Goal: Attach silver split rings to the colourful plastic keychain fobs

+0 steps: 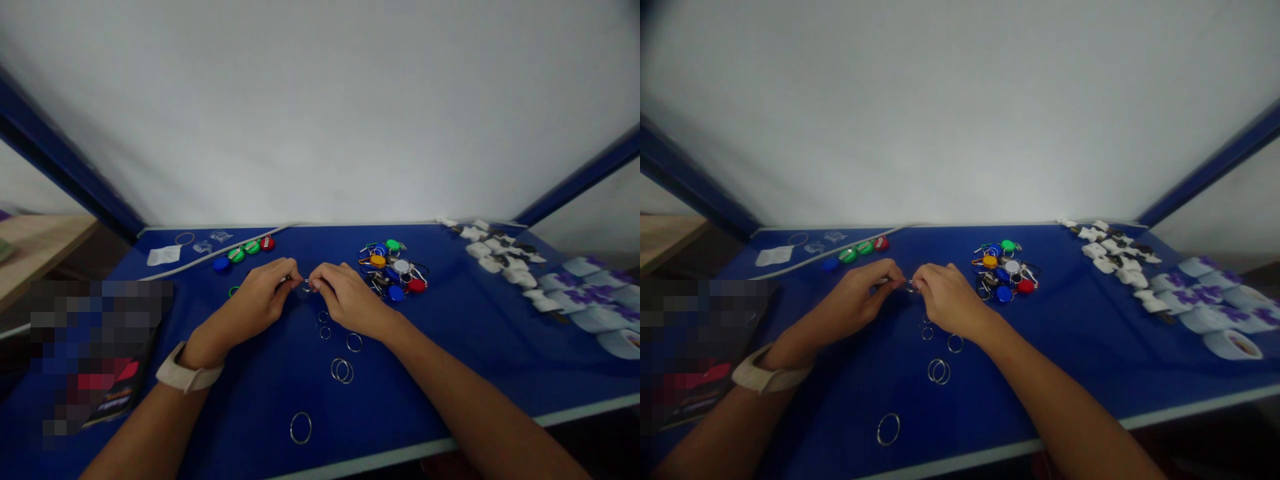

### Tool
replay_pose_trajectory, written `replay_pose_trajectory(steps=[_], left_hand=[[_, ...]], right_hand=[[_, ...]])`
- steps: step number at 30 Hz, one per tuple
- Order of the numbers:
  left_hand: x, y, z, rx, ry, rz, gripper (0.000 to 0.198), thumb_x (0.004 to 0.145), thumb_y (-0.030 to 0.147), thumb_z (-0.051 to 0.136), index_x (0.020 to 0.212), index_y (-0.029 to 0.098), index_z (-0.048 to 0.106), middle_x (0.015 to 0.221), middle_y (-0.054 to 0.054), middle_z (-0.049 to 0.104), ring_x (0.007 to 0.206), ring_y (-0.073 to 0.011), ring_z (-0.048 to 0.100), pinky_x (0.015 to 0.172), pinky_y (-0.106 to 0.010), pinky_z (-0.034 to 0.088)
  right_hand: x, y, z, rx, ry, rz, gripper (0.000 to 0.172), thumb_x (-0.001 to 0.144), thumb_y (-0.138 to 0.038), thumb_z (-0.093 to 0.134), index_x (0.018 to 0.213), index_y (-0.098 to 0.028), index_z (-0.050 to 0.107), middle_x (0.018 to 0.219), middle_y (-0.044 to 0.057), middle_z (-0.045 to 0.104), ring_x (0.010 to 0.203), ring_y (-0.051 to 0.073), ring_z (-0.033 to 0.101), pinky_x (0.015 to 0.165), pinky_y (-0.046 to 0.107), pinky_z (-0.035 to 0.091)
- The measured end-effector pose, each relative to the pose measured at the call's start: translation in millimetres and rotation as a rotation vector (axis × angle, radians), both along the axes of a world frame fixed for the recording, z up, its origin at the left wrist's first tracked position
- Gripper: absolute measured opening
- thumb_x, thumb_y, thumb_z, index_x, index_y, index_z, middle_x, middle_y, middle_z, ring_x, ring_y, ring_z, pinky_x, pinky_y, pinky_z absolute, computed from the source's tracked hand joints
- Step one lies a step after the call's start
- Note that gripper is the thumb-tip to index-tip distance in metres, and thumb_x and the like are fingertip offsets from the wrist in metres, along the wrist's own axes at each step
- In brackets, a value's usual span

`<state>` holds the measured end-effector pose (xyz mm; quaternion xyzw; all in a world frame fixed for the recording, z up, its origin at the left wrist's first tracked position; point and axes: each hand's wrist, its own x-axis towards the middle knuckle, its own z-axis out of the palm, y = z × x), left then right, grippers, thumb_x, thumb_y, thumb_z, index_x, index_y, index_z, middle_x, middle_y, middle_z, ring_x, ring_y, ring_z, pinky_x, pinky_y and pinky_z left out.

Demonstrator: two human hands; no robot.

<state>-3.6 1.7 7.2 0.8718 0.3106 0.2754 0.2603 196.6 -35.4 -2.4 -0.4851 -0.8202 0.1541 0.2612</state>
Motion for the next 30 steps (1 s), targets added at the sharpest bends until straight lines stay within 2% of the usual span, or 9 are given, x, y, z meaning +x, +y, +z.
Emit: replay_pose_trajectory(steps=[10,15,30], left_hand=[[-0.9,1.0,-1.0,0.009,-0.027,-0.014,0.015,0.097,0.011,0.046,0.087,0.019,0.055,0.086,-0.001,0.061,0.081,-0.0138,0.059,0.076,-0.026,0.043],[-1.8,1.4,-1.4,0.012,-0.016,-0.024,0.016,0.096,0.009,0.046,0.086,0.019,0.055,0.085,0.0,0.061,0.08,-0.0134,0.058,0.076,-0.026,0.043],[-2.1,3.3,-6.7,-0.001,-0.018,-0.049,0.017,0.093,0.004,0.049,0.085,0.018,0.055,0.082,0.001,0.061,0.076,-0.0121,0.058,0.072,-0.025,0.043]], right_hand=[[6.8,1.4,5.3,-0.025,0.016,0.046,0.018,0.1,-0.017,0.038,0.092,-0.02,0.054,0.089,0.003,0.063,0.085,0.018,0.056,0.085,0.034,0.032],[5.3,-0.1,6.0,-0.02,0.001,0.081,0.018,0.099,-0.016,0.038,0.092,-0.019,0.055,0.089,0.004,0.063,0.087,0.018,0.057,0.083,0.033,0.032],[1.1,-0.8,-0.3,0.019,-0.049,0.04,0.018,0.099,-0.015,0.038,0.092,-0.018,0.054,0.087,0.004,0.064,0.082,0.018,0.056,0.08,0.032,0.031]])
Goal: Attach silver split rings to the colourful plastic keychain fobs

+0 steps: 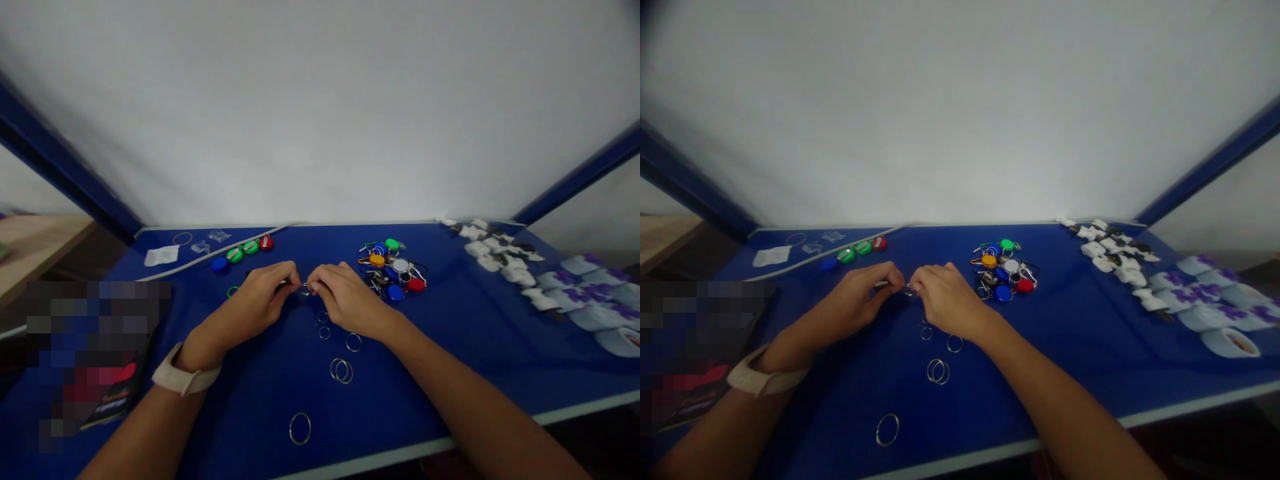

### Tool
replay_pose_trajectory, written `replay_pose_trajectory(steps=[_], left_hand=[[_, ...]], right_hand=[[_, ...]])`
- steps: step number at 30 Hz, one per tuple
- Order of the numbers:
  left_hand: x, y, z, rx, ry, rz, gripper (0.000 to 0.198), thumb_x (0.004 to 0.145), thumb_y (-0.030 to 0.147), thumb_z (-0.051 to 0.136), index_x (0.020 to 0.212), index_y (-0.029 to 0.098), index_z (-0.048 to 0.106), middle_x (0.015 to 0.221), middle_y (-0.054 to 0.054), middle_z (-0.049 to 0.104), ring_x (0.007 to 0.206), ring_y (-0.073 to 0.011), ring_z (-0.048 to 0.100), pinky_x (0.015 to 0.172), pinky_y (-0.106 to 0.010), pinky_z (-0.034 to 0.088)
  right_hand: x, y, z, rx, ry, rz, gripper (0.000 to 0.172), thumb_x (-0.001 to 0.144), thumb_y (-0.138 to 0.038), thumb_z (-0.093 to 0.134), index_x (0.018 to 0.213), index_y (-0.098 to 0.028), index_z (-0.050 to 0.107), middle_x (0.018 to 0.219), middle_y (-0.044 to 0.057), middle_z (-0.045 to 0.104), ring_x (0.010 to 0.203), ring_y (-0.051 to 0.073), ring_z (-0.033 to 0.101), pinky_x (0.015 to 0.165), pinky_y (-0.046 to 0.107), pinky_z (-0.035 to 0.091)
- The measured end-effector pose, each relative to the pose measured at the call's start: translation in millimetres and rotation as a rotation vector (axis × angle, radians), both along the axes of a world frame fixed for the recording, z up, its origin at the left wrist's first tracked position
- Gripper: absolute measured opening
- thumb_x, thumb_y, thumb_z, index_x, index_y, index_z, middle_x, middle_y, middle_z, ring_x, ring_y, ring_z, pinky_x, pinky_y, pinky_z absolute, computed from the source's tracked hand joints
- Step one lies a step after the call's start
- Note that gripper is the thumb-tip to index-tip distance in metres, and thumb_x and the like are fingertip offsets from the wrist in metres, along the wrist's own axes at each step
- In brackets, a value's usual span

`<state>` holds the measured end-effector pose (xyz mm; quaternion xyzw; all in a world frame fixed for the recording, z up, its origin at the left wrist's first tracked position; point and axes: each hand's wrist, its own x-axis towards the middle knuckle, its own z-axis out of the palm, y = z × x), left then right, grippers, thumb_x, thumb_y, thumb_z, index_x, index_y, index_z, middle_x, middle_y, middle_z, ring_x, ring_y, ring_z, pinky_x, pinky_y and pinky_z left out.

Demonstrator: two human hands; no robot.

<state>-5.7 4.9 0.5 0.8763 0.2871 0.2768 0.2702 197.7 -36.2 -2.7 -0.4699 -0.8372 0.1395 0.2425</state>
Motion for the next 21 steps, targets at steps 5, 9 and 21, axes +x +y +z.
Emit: replay_pose_trajectory(steps=[5,9,21], left_hand=[[0.1,-0.3,-0.1,-0.016,0.01,0.001,0.018,0.092,0.003,0.049,0.085,0.018,0.056,0.082,0.001,0.062,0.076,-0.0124,0.058,0.072,-0.025,0.043],[-0.4,0.3,-1.2,-0.008,0.021,-0.004,0.018,0.092,0.003,0.048,0.085,0.018,0.056,0.083,0.002,0.062,0.076,-0.0122,0.058,0.072,-0.026,0.043],[4.5,-3.9,2.7,-0.036,-0.014,0.029,0.014,0.094,0.009,0.052,0.085,0.018,0.058,0.081,0.001,0.063,0.075,-0.0123,0.06,0.071,-0.025,0.043]], right_hand=[[-0.5,-0.1,-1.3,-0.004,0.001,-0.015,0.017,0.099,-0.015,0.039,0.091,-0.018,0.054,0.088,0.004,0.065,0.082,0.018,0.056,0.079,0.033,0.03],[-1.4,-0.1,-2.3,-0.003,0.007,-0.017,0.017,0.098,-0.015,0.039,0.091,-0.018,0.054,0.088,0.004,0.065,0.082,0.018,0.057,0.078,0.033,0.03],[-1.2,-1.5,-1.4,-0.052,0.042,-0.003,0.017,0.098,-0.017,0.039,0.09,-0.018,0.054,0.089,0.004,0.064,0.083,0.018,0.057,0.08,0.033,0.032]])
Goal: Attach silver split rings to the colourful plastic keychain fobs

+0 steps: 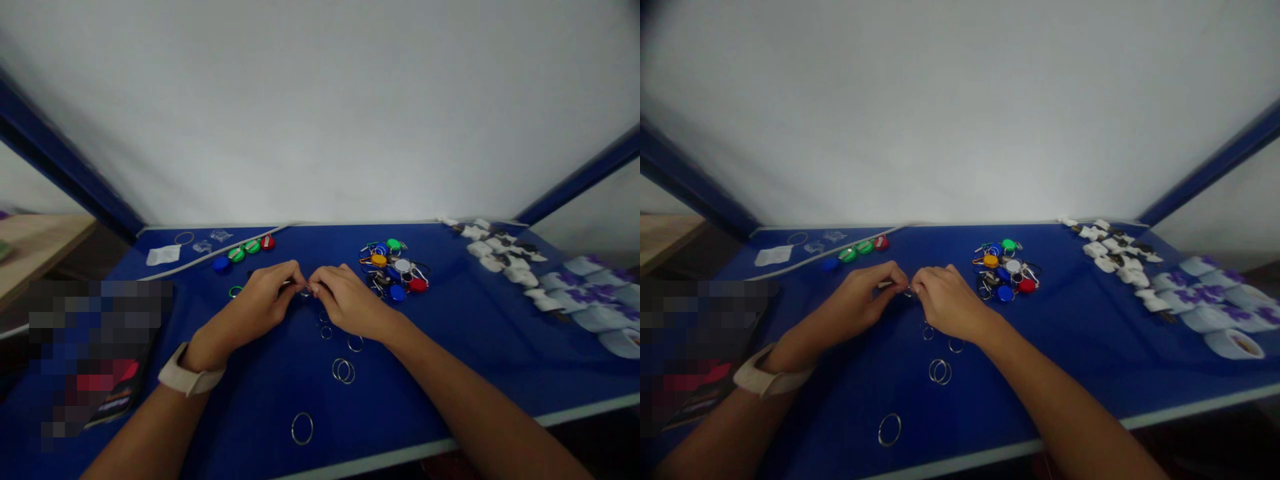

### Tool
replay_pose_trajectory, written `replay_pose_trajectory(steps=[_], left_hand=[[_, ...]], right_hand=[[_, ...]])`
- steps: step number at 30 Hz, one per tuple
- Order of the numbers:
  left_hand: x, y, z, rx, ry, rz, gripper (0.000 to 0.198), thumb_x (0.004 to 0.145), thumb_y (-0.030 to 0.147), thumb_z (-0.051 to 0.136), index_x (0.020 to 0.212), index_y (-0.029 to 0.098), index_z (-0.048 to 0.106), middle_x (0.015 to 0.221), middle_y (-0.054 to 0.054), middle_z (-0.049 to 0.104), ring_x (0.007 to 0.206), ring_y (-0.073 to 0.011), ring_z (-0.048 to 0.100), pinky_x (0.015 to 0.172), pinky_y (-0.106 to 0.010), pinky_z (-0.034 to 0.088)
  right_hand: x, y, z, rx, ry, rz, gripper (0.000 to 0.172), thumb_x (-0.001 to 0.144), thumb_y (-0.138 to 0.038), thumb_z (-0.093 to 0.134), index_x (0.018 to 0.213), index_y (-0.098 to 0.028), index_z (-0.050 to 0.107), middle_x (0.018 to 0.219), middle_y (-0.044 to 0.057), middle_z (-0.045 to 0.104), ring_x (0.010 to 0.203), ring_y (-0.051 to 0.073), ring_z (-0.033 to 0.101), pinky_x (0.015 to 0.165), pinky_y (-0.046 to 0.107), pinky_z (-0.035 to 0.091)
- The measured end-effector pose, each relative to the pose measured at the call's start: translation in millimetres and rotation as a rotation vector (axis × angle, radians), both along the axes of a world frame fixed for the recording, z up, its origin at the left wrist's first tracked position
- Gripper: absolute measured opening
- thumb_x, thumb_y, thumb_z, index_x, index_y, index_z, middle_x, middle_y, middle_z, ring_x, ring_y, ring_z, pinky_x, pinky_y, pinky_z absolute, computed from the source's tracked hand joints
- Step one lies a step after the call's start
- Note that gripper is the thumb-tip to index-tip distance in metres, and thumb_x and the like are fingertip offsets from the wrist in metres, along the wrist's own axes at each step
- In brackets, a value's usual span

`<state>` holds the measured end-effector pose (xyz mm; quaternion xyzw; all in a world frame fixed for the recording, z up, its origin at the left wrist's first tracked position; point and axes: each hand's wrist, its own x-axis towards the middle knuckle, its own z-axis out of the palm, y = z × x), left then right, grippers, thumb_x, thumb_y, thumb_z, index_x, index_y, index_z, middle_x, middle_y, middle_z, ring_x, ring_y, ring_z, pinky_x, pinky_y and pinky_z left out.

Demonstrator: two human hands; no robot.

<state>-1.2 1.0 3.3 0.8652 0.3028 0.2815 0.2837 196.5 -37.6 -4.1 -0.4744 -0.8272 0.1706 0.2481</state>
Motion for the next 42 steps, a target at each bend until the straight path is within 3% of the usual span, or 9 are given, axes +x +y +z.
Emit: replay_pose_trajectory(steps=[5,9,18,26,31,36,39,42], left_hand=[[0.7,-1.6,3.6,-0.023,-0.073,0.104,0.009,0.094,0.014,0.055,0.087,0.018,0.06,0.08,0.002,0.063,0.072,-0.0116,0.059,0.067,-0.025,0.043],[1.0,-1.9,4.0,-0.039,-0.087,0.136,0.008,0.095,0.02,0.055,0.089,0.019,0.06,0.082,0.001,0.064,0.071,-0.0122,0.059,0.065,-0.025,0.043],[3.4,-2.8,5.4,-0.081,-0.077,0.07,0.007,0.093,0.017,0.055,0.091,0.018,0.061,0.082,0.0,0.066,0.074,-0.0137,0.062,0.067,-0.026,0.047],[2.9,-2.3,3.9,0.014,-0.068,0.087,0.01,0.092,0.012,0.056,0.088,0.018,0.063,0.08,0.0,0.067,0.067,-0.0113,0.06,0.068,-0.024,0.048],[2.5,-2.5,4.9,0.091,-0.089,0.159,0.008,0.092,0.012,0.057,0.088,0.018,0.062,0.078,0.001,0.065,0.065,-0.0107,0.058,0.066,-0.023,0.047],[3.0,-1.6,5.2,0.127,-0.094,0.215,0.006,0.09,0.013,0.057,0.088,0.017,0.062,0.078,0.001,0.066,0.066,-0.0113,0.059,0.065,-0.023,0.047],[3.1,-1.9,3.8,0.103,-0.075,0.183,0.006,0.091,0.016,0.057,0.088,0.017,0.063,0.079,0.0,0.066,0.067,-0.012,0.06,0.065,-0.023,0.046],[3.3,-2.4,2.6,0.088,-0.061,0.139,0.007,0.09,0.015,0.058,0.088,0.017,0.063,0.077,0.001,0.066,0.066,-0.0115,0.06,0.064,-0.023,0.045]], right_hand=[[-1.6,0.5,0.1,-0.021,0.098,-0.067,0.015,0.099,-0.029,0.047,0.095,-0.019,0.058,0.091,0.001,0.066,0.081,0.016,0.058,0.083,0.034,0.034],[-1.7,1.6,0.2,-0.009,0.166,-0.103,0.011,0.095,-0.026,0.052,0.089,-0.02,0.059,0.079,-0.001,0.065,0.071,0.015,0.057,0.077,0.033,0.038],[-1.2,6.1,-4.5,-0.032,0.462,-0.195,0.008,0.091,-0.023,0.057,0.097,-0.019,0.059,0.079,0.001,0.07,0.071,0.014,0.065,0.067,0.028,0.046],[0.5,4.9,-0.8,-0.03,0.343,-0.025,0.009,0.093,-0.019,0.054,0.089,-0.019,0.063,0.079,0.0,0.067,0.072,0.013,0.06,0.068,0.027,0.044],[-1.0,4.0,-3.5,-0.05,0.393,-0.121,0.018,0.096,-0.028,0.052,0.11,-0.018,0.057,0.089,0.004,0.07,0.076,0.015,0.063,0.07,0.029,0.046],[-5.3,1.4,-4.8,0.031,0.346,-0.131,0.012,0.093,-0.031,0.057,0.096,-0.019,0.058,0.079,0.0,0.062,0.067,0.013,0.055,0.068,0.029,0.042],[-7.8,0.9,-6.4,0.01,0.306,-0.125,0.011,0.093,-0.03,0.058,0.098,-0.02,0.06,0.071,-0.004,0.061,0.062,0.012,0.054,0.075,0.032,0.041],[-8.3,1.2,-6.8,0.007,0.253,-0.134,0.008,0.093,-0.026,0.057,0.089,-0.02,0.061,0.063,-0.006,0.059,0.059,0.011,0.053,0.082,0.035,0.039]])
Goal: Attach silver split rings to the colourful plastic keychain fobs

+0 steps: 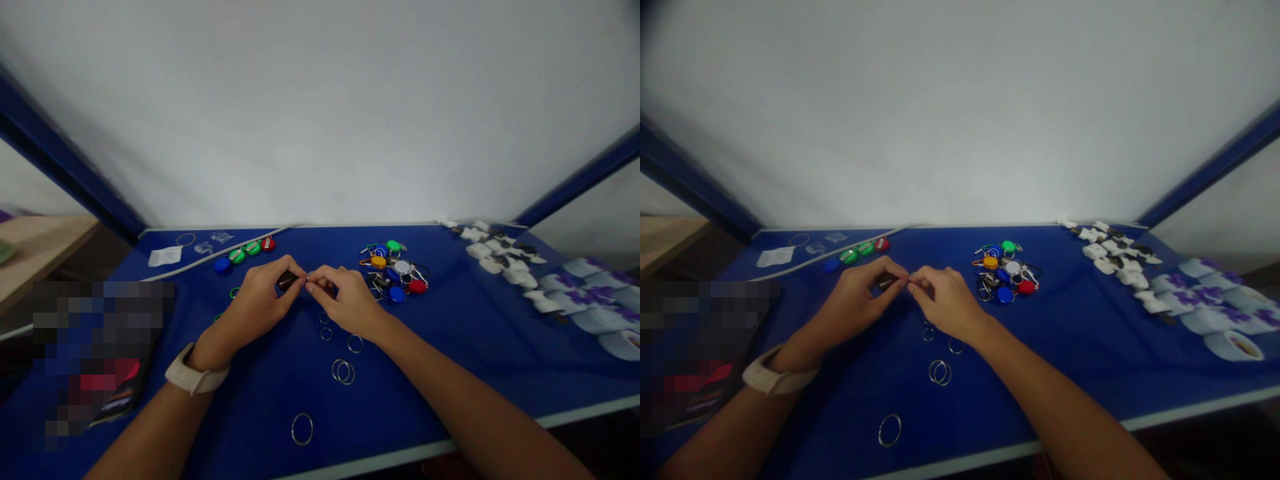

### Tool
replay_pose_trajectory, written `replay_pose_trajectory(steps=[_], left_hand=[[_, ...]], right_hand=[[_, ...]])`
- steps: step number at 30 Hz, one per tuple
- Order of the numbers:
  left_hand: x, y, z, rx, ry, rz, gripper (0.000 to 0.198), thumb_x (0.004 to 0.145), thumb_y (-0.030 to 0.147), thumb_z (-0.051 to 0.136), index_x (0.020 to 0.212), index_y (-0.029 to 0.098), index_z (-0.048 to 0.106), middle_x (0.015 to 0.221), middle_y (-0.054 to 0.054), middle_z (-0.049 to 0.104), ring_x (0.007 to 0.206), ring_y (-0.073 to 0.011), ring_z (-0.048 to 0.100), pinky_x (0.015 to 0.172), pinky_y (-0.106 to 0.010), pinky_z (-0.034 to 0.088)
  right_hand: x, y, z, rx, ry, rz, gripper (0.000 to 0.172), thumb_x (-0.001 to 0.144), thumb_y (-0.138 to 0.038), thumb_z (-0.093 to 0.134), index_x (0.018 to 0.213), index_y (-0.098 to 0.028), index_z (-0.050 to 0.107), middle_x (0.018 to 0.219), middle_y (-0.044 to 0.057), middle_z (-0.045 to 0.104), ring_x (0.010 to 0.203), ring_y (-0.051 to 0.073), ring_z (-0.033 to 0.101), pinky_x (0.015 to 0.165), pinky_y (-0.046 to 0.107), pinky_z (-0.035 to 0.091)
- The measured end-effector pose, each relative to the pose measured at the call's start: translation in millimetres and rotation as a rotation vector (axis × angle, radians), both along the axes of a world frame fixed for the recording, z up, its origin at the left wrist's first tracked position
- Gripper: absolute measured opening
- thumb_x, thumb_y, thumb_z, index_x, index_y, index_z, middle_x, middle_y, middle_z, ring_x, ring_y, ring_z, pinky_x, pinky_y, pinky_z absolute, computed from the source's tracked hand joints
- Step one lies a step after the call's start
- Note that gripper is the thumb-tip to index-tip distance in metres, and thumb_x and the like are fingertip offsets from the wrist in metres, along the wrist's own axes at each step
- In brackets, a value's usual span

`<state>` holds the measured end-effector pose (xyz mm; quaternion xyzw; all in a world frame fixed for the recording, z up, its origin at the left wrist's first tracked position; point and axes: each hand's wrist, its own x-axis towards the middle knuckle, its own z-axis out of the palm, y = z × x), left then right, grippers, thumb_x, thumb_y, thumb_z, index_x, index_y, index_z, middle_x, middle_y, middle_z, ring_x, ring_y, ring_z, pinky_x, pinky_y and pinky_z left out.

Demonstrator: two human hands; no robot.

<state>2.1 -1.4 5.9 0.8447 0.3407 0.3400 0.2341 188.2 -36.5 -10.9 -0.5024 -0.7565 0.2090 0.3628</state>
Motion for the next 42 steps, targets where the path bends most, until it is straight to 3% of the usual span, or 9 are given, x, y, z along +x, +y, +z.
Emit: replay_pose_trajectory(steps=[9,15,20,25,37,42], left_hand=[[-0.1,0.1,4.2,0.031,-0.018,0.076,0.008,0.091,0.014,0.056,0.088,0.018,0.063,0.08,0.0,0.068,0.069,-0.0126,0.062,0.067,-0.024,0.048],[0.3,-1.3,3.2,0.0,-0.026,0.006,0.008,0.091,0.014,0.057,0.087,0.017,0.063,0.079,0.0,0.067,0.067,-0.0117,0.061,0.064,-0.023,0.047],[0.3,-1.5,2.8,0.003,-0.013,-0.01,0.008,0.091,0.015,0.056,0.087,0.018,0.063,0.078,0.0,0.067,0.066,-0.0117,0.06,0.064,-0.023,0.046],[0.8,-1.5,1.9,0.011,-0.013,-0.035,0.009,0.091,0.013,0.057,0.087,0.018,0.063,0.076,0.001,0.065,0.065,-0.0106,0.058,0.064,-0.023,0.045],[-0.5,-1.0,5.3,0.019,-0.021,0.067,0.008,0.09,0.011,0.057,0.088,0.017,0.062,0.079,0.0,0.066,0.066,-0.0114,0.06,0.065,-0.023,0.047],[-0.4,-0.4,3.4,-0.008,-0.028,0.053,0.007,0.091,0.012,0.057,0.089,0.017,0.061,0.081,0.0,0.067,0.069,-0.0122,0.062,0.066,-0.024,0.048]], right_hand=[[8.4,0.4,5.5,0.094,-0.008,0.202,0.011,0.095,-0.021,0.05,0.09,-0.019,0.059,0.079,0.0,0.064,0.07,0.012,0.058,0.069,0.026,0.043],[7.0,0.3,6.9,0.103,-0.06,0.116,0.016,0.095,-0.031,0.056,0.086,-0.019,0.061,0.077,0.0,0.065,0.071,0.013,0.058,0.072,0.028,0.043],[7.4,1.8,3.5,0.083,-0.063,0.049,0.009,0.094,-0.026,0.055,0.092,-0.02,0.061,0.071,-0.001,0.065,0.065,0.013,0.057,0.07,0.029,0.042],[7.3,1.4,2.7,0.04,0.013,0.096,0.008,0.093,-0.022,0.052,0.098,-0.02,0.058,0.07,-0.002,0.064,0.06,0.012,0.056,0.062,0.025,0.041],[9.3,-0.3,6.5,0.121,-0.033,0.161,0.008,0.093,-0.022,0.052,0.09,-0.02,0.059,0.075,-0.002,0.061,0.067,0.011,0.057,0.066,0.025,0.043],[9.5,-0.6,6.9,0.171,-0.059,0.211,0.009,0.094,-0.021,0.051,0.089,-0.019,0.058,0.077,0.0,0.062,0.071,0.012,0.058,0.07,0.025,0.044]])
